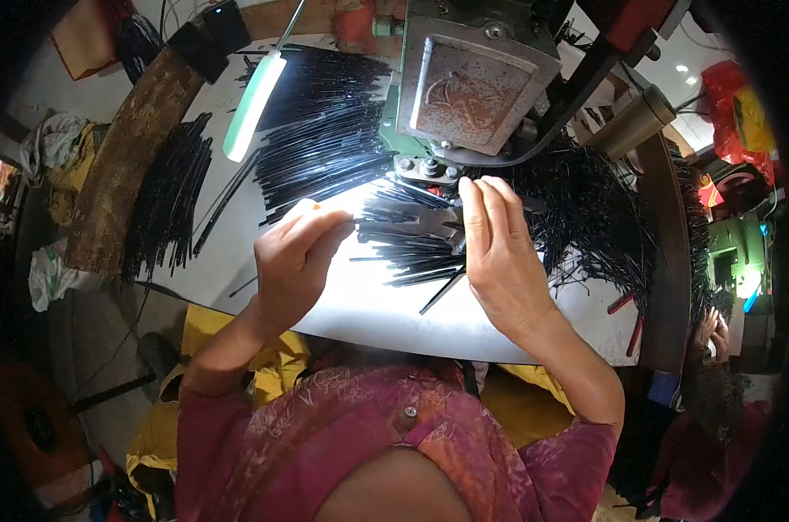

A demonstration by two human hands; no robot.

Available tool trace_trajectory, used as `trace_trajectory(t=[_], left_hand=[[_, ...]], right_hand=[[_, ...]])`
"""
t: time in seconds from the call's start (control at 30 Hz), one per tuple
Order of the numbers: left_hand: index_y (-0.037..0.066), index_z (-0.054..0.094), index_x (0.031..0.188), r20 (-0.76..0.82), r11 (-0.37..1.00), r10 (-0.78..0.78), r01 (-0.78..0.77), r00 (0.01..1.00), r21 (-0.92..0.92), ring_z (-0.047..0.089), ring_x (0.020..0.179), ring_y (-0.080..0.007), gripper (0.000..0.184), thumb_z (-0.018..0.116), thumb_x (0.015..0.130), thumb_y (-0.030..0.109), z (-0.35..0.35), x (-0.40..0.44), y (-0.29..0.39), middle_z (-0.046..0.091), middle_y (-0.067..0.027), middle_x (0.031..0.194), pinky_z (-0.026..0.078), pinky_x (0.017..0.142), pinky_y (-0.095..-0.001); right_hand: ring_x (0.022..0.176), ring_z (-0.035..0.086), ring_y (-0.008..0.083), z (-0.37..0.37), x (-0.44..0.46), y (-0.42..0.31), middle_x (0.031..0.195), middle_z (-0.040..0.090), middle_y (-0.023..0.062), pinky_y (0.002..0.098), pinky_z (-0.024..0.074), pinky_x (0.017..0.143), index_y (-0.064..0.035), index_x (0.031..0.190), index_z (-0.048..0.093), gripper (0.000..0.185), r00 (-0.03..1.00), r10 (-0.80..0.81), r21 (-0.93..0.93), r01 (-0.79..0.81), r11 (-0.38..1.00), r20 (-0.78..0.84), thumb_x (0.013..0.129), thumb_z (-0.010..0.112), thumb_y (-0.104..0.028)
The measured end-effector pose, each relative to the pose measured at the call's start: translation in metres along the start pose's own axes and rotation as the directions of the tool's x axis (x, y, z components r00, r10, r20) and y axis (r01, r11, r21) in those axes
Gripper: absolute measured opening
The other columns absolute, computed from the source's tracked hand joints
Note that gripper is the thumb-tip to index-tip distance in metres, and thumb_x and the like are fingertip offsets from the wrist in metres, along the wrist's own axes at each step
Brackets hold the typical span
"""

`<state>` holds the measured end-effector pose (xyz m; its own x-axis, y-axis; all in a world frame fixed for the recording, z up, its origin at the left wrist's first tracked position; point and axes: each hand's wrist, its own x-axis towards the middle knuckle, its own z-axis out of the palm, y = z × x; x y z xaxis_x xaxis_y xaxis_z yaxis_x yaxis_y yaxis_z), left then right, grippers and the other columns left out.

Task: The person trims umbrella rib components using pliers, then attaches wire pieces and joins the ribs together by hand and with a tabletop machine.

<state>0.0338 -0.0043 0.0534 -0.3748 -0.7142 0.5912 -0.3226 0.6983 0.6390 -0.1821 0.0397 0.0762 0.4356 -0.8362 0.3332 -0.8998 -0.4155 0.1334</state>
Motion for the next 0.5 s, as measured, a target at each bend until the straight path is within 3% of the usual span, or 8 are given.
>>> trace_trajectory(t=[0.13,0.2,0.23,0.27,0.37,0.4,0.43,0.5], left_hand=[[-0.002,0.057,0.083,-0.106,0.950,0.218,-0.185,0.970,0.253,0.052,0.057,-0.0138,0.009,0.059,0.074,-0.002,0.003,-0.002,-0.001,0.054,-0.0089,0.068,0.039,0.045,-0.0225],[-0.003,0.057,0.083,-0.067,0.984,0.135,-0.126,0.989,0.124,0.050,0.056,-0.0121,0.008,0.058,0.075,-0.001,0.001,-0.001,-0.002,0.054,-0.0079,0.067,0.038,0.046,-0.0210],[-0.004,0.057,0.081,0.006,0.997,-0.081,0.081,0.997,-0.003,0.049,0.055,-0.0102,0.007,0.059,0.075,0.000,-0.003,-0.001,0.000,0.054,-0.0070,0.066,0.037,0.046,-0.0198],[-0.004,0.057,0.079,0.053,0.929,-0.292,0.297,0.955,-0.223,0.047,0.055,-0.0082,0.007,0.059,0.075,0.001,-0.005,0.001,0.005,0.054,-0.0059,0.065,0.036,0.047,-0.0187],[-0.002,0.059,0.078,0.074,0.891,-0.317,0.323,0.946,-0.320,0.053,0.050,-0.0168,0.007,0.061,0.070,-0.002,-0.004,0.001,0.000,0.056,-0.0116,0.066,0.039,0.044,-0.0219],[-0.002,0.059,0.080,0.003,0.998,-0.048,0.048,0.999,-0.042,0.052,0.049,-0.0168,0.009,0.061,0.071,-0.002,-0.002,-0.001,-0.004,0.056,-0.0110,0.066,0.038,0.042,-0.0222],[-0.002,0.059,0.082,0.012,0.942,0.231,-0.227,0.973,0.246,0.052,0.048,-0.0168,0.011,0.061,0.071,-0.002,0.000,-0.004,-0.007,0.057,-0.0104,0.066,0.037,0.040,-0.0225],[-0.002,0.058,0.083,0.051,0.898,0.311,-0.311,0.949,0.311,0.052,0.048,-0.0164,0.013,0.061,0.070,-0.001,-0.002,-0.008,-0.013,0.057,-0.0101,0.067,0.037,0.039,-0.0230]], right_hand=[[0.110,0.035,0.0338,-0.001,-0.002,0.001,0.111,0.038,0.0247,0.0356,0.0354,0.092,0.0152,0.117,0.030,0.052,0.997,-0.024,0.177,0.010,0.984,0.076,0.069,0.049,0.005],[0.109,0.035,0.0350,0.003,-0.007,-0.002,0.110,0.039,0.0238,0.0376,0.0332,0.094,0.0126,0.118,0.030,0.052,0.984,-0.048,0.479,-0.042,0.877,0.173,0.069,0.047,0.007],[0.109,0.035,0.0356,0.005,-0.008,-0.004,0.110,0.038,0.0233,0.0396,0.0312,0.095,0.0104,0.118,0.031,0.051,0.980,-0.003,0.595,-0.118,0.795,0.198,0.069,0.045,0.008],[0.109,0.035,0.0356,0.006,-0.008,-0.004,0.110,0.038,0.0233,0.0396,0.0312,0.095,0.0104,0.118,0.031,0.051,0.980,-0.002,0.596,-0.120,0.794,0.200,0.069,0.045,0.008],[0.109,0.036,0.0342,0.009,-0.007,0.001,0.110,0.038,0.0197,0.0395,0.0366,0.091,0.0066,0.116,0.037,0.045,0.996,-0.065,0.196,0.052,0.979,0.060,0.073,0.048,0.000],[0.109,0.036,0.0342,0.009,-0.006,0.003,0.110,0.038,0.0197,0.0395,0.0366,0.091,0.0066,0.116,0.037,0.045,0.996,-0.063,0.199,0.049,0.979,0.063,0.073,0.048,0.000],[0.109,0.036,0.0341,0.008,-0.005,0.004,0.109,0.039,0.0186,0.0404,0.0391,0.087,0.0048,0.115,0.040,0.044,0.997,-0.083,0.082,0.082,0.993,0.011,0.073,0.049,-0.003],[0.111,0.037,0.0310,0.008,-0.005,0.002,0.109,0.040,0.0150,0.0404,0.0394,0.086,0.0014,0.117,0.043,0.045,0.995,-0.078,0.001,0.078,0.997,-0.055,0.073,0.051,-0.003]])
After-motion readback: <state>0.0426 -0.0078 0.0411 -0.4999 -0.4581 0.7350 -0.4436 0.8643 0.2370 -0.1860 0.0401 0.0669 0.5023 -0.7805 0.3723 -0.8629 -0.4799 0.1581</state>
